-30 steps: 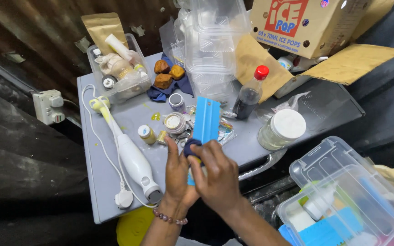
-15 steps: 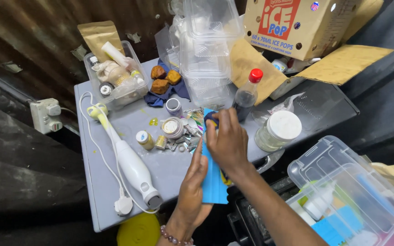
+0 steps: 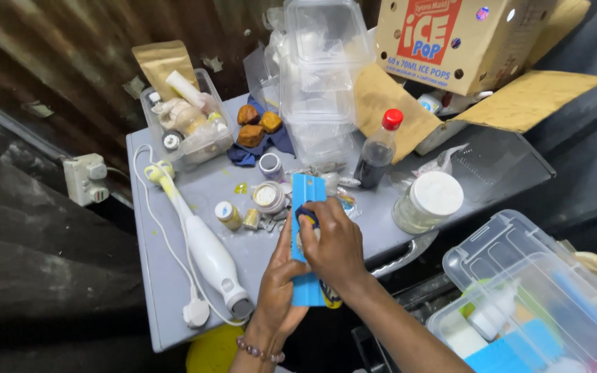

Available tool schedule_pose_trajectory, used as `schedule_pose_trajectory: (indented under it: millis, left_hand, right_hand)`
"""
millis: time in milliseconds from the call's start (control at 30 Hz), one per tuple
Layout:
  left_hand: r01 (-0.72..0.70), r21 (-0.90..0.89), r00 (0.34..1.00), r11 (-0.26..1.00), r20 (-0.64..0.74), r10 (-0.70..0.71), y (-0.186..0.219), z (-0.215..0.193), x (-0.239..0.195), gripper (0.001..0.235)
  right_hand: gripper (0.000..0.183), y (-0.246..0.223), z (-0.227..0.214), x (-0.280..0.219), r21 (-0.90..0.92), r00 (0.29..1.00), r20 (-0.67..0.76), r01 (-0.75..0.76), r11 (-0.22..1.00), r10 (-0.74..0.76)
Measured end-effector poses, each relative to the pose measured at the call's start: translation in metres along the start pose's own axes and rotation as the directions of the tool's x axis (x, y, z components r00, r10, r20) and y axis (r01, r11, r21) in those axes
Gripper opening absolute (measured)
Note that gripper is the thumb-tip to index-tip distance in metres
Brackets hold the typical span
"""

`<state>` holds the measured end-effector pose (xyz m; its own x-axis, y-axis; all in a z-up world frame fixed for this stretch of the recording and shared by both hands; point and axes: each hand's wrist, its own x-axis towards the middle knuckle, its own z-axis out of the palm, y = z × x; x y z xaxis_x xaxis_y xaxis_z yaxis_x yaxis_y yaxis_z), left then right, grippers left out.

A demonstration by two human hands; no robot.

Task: Sorting and assembling small plastic components, a small jar, and fabric pieces on a cluttered workspace.

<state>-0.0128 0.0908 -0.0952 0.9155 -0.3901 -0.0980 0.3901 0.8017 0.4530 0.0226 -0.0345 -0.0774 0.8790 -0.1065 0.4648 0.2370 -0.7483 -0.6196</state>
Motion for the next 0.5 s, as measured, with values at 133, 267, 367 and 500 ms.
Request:
schedule_pose_trajectory:
  millis: [133,267,367,500]
  left_hand:
    - [0.107,0.201,0.989,0.974,-0.126,-0.083,0.004,0.033,-0.017,0.115]
    - [0.080,0.312,0.995,0.947,-0.078,-0.058,0.011,0.042,-0.015,0.116]
    - [0.027,0.222,0.997,0.975,-0.076,-0.011,0.015,0.030,-0.004,0.117]
    - [-0.045,0.029,0.988,0.999,-0.146,0.048,0.026,0.024,0.003,0.095]
  right_hand:
    - [0.037,0.032,-0.004,0.052,0.001,0.993,0.028,-0.112,0.994,0.112]
    - [0.035,0.042,-0.009,0.061,-0.040,0.998,0.013,-0.056,0.998,0.056]
    - [0.034,0.023,-0.009,0.034,0.046,0.997,0.073,-0.007,0.999,0.004]
    - [0.032,-0.006,-0.010,-0.023,0.224,0.983,0.147,0.072,0.972,-0.106]
